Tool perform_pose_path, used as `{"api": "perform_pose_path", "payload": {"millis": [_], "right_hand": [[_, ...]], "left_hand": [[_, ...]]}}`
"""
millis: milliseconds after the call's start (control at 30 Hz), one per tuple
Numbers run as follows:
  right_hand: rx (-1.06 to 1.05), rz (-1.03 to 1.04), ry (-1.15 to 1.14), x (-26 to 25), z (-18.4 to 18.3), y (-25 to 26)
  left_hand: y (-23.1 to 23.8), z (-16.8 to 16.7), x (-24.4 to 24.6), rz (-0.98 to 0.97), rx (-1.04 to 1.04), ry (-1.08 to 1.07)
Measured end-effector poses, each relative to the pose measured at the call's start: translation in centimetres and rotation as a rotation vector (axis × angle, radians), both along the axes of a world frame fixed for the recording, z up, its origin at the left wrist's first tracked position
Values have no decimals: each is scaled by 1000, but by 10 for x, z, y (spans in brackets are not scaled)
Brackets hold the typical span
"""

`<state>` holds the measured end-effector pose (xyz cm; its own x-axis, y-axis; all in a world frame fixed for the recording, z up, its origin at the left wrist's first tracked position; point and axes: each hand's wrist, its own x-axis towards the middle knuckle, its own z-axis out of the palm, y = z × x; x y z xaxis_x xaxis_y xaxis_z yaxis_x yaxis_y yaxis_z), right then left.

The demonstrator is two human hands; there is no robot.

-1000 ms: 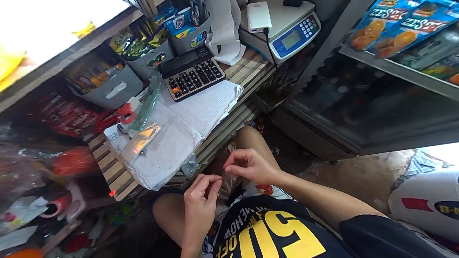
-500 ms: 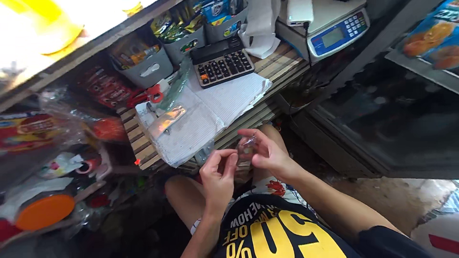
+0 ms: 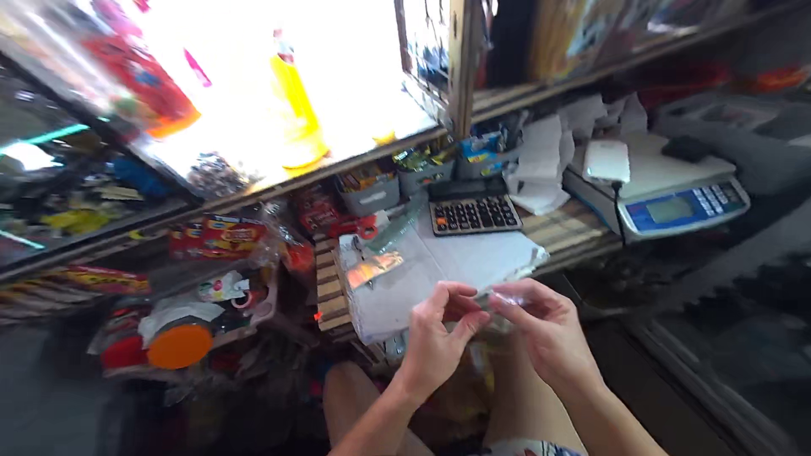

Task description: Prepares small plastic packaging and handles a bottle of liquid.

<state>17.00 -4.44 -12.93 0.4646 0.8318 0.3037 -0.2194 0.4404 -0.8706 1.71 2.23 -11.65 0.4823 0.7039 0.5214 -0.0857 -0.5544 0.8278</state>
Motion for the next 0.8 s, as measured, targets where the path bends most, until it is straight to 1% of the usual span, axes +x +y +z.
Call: {"api": "perform_pose_path", "payload": {"millis": [67,133,200,300,367,433,533,600,633,667,733,800], "right_hand": [[10,-34,-2,12,7,1],[40,-27,-29,23,9,-2],[59,-6,-42,31,9,-7],[61,-8,-40,40,6,-15],[58,-19,-48,46,3,-18],[46,-38,-54,50,0,-21],[16,-61,-78,56,-5,-26],[-6,-94,-91,59,-10,-32],[-13,-113,-91,61,-13,-35],[-18,-121,-83,64,-17,-39],[-39,-137,-61,67,-21,-46],[-55,-145,-41,69,-23,-50]], "left_hand": [[39,31,2,160,176,36],[90,66,6,323,262,79],[146,100,16,443,249,89],[214,142,39,590,116,51],[240,159,57,684,29,81],[253,166,74,762,-43,172],[268,169,88,851,-44,294],[276,169,84,851,7,284],[281,170,79,814,18,256],[286,170,74,751,15,221],[300,170,61,557,-41,144],[302,169,53,408,-118,138]]}}
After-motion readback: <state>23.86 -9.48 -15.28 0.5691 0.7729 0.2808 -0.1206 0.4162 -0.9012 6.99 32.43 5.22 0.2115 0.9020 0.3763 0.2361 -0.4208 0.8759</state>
